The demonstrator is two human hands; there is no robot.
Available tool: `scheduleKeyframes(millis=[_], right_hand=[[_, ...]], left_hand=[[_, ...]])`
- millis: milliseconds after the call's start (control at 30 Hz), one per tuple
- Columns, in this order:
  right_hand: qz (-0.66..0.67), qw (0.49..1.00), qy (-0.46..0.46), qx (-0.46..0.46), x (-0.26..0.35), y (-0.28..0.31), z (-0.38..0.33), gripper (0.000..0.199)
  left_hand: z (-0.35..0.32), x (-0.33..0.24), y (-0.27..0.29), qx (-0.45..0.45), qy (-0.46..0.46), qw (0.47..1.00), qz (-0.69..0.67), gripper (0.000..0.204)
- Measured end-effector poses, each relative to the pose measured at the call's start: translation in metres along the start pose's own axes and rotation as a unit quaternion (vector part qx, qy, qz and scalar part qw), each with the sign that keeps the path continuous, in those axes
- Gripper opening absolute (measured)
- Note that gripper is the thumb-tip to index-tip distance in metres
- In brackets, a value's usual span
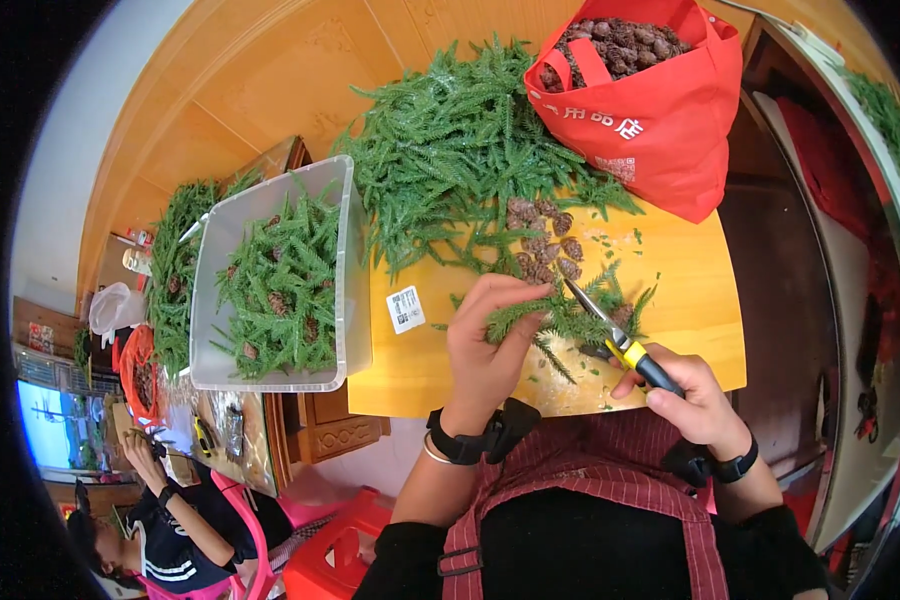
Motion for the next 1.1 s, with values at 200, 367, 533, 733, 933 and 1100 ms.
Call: scheduleKeyframes(millis=[200,367,533,733,933,1100], right_hand=[[0.015,0.998,0.042,-0.036,-0.002,0.000,0.009,0.018],[-0.034,0.997,0.075,0.011,-0.002,-0.007,0.017,0.039],[-0.021,0.997,0.070,-0.011,0.002,-0.006,0.024,0.029],[-0.027,0.999,0.033,-0.005,-0.004,-0.006,0.026,0.026],[-0.079,0.996,-0.033,-0.005,-0.024,-0.007,0.020,0.021],[-0.098,0.992,-0.074,-0.028,-0.040,-0.011,0.019,0.015]], left_hand=[[-0.007,0.011,-0.005,-0.020,0.032,0.999,-0.013,0.022],[-0.012,0.014,0.000,-0.061,0.042,0.997,-0.014,0.013],[-0.012,-0.003,-0.003,-0.050,-0.026,0.997,0.052,0.015],[-0.014,-0.009,-0.002,-0.060,-0.031,0.994,0.089,0.015],[-0.016,0.008,-0.003,-0.045,0.040,0.995,0.078,0.010],[-0.020,0.027,-0.001,-0.055,0.083,0.992,0.076,0.008]])
Point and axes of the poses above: each hand's wrist, its own z-axis towards the middle knuckle, its own y-axis out of the back of the hand, x = y × z, the point moved 10 cm from there along z, towards the middle knuckle, and after that the axes turned 10 degrees about y, right-handed, at the moved point
